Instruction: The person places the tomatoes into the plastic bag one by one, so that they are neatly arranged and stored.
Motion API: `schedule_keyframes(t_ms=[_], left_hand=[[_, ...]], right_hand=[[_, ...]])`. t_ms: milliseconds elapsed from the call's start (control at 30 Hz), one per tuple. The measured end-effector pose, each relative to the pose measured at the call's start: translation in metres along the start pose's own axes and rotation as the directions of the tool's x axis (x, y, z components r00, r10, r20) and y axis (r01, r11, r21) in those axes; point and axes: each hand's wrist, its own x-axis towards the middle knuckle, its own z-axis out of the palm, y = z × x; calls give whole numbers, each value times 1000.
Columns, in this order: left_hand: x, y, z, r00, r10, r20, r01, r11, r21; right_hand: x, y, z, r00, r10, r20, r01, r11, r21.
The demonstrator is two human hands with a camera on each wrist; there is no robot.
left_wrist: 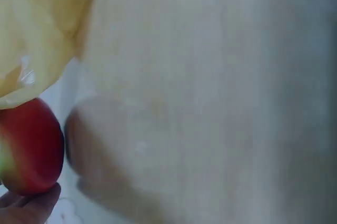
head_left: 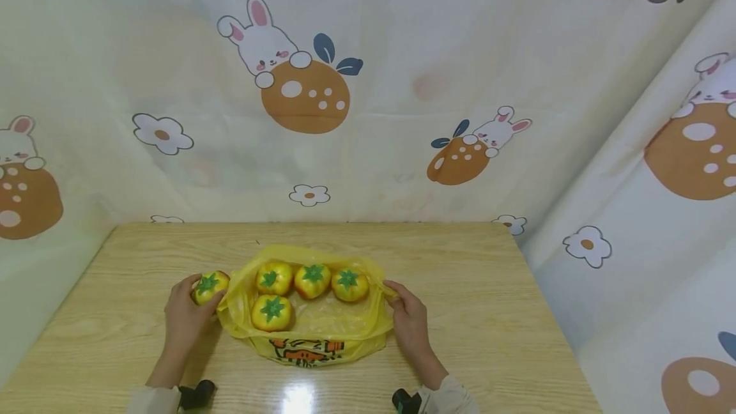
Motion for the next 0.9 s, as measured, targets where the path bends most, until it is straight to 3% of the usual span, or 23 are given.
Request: schedule_keyframes(t_ms=[167,267,500,633,900], left_hand=[[18,8,-22,1000,-10,20,10,999,35],[31,20,-41,1000,6,-8,-5,999,33],[57,57,-72,987,122,-103,-115,991,75],[60,74,-80,985,139,-101,-132,988,75],[60,93,-88,983,154,-97,-149,987,59]], right_hand=[[1,-1,-1,1000,-6,-10,6,1000,-14],[1,-1,-3,1000,-6,-14,6,1000,-15],[0,0,-4,1000,0,-4,0,1000,-14],[0,0,-4,1000,-2,1,2,1000,-15],[0,-5,-5,1000,-1,1,1,1000,-13]])
